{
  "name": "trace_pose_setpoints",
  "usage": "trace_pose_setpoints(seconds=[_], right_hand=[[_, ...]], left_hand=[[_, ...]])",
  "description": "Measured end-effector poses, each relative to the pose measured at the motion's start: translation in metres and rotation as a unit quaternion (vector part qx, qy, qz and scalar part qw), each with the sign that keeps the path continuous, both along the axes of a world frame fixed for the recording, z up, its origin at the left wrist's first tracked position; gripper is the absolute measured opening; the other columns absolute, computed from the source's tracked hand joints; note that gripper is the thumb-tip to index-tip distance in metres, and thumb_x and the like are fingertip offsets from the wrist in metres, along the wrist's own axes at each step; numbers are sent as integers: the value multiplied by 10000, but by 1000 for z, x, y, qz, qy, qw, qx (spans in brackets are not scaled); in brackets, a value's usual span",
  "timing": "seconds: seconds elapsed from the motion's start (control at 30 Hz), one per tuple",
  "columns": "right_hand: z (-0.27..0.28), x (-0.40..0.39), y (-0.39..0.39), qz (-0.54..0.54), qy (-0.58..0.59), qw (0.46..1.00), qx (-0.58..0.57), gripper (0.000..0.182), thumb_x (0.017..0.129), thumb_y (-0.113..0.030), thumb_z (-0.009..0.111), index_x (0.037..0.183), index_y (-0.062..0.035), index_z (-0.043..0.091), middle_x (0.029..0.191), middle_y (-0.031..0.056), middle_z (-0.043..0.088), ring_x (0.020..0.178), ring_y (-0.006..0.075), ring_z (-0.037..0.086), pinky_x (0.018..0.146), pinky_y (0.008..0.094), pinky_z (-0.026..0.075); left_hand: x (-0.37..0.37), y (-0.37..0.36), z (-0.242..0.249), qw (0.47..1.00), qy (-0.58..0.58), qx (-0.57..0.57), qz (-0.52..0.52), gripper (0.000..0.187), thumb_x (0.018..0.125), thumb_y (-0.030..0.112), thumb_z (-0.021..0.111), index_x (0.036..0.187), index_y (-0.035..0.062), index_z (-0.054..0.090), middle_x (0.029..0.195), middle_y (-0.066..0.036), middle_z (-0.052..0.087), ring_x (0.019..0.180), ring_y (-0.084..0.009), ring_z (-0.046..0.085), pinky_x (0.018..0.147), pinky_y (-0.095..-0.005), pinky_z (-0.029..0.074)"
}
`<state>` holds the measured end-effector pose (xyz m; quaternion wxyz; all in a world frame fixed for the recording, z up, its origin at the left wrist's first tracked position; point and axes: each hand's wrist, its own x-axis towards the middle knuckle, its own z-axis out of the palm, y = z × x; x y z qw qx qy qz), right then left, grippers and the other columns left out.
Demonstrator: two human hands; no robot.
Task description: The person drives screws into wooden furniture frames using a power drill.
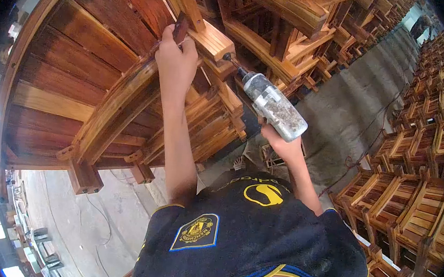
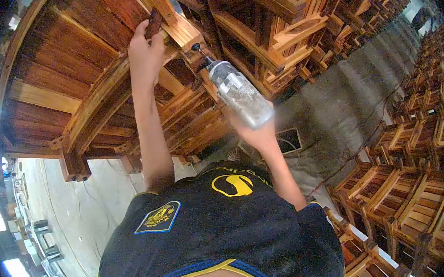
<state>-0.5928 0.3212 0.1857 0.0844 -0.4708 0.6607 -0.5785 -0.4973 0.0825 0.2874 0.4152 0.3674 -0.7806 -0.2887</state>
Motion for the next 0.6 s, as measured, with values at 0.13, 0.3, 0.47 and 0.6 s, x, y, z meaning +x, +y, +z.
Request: trace_pose_setpoints(seconds=[0.13,0.3,0.47,0.6], right_hand=[[16,7,5,16,-82,996,-28,247,708,17,608,947,-32,643,866,57,652,789,185,616,718,312,471],[-1,2,22,31,-131,991,-2,335,683,-98,729,1003,-23,666,954,94,696,861,229,665,826,342,488],[-30,11,43,29,-146,988,45,266,686,-78,676,950,-48,683,955,100,687,881,288,648,821,379,489],[-32,17,50,52,-87,995,23,276,665,-84,661,939,-69,691,931,91,690,867,301,649,801,391,490]], left_hand=[[10,39,14,951,233,195,-61,385,915,75,488,1284,-33,464,623,10,418,495,-56,370,396,-231,290],[53,85,-2,822,350,420,-159,225,958,93,472,1155,23,556,584,24,372,435,-55,332,368,-196,240],[60,97,-62,687,380,591,-185,192,969,242,525,967,52,554,554,19,393,433,-79,372,337,-213,252],[45,98,-75,690,366,609,-142,231,980,295,502,962,66,516,622,19,379,464,-78,348,362,-208,270]])
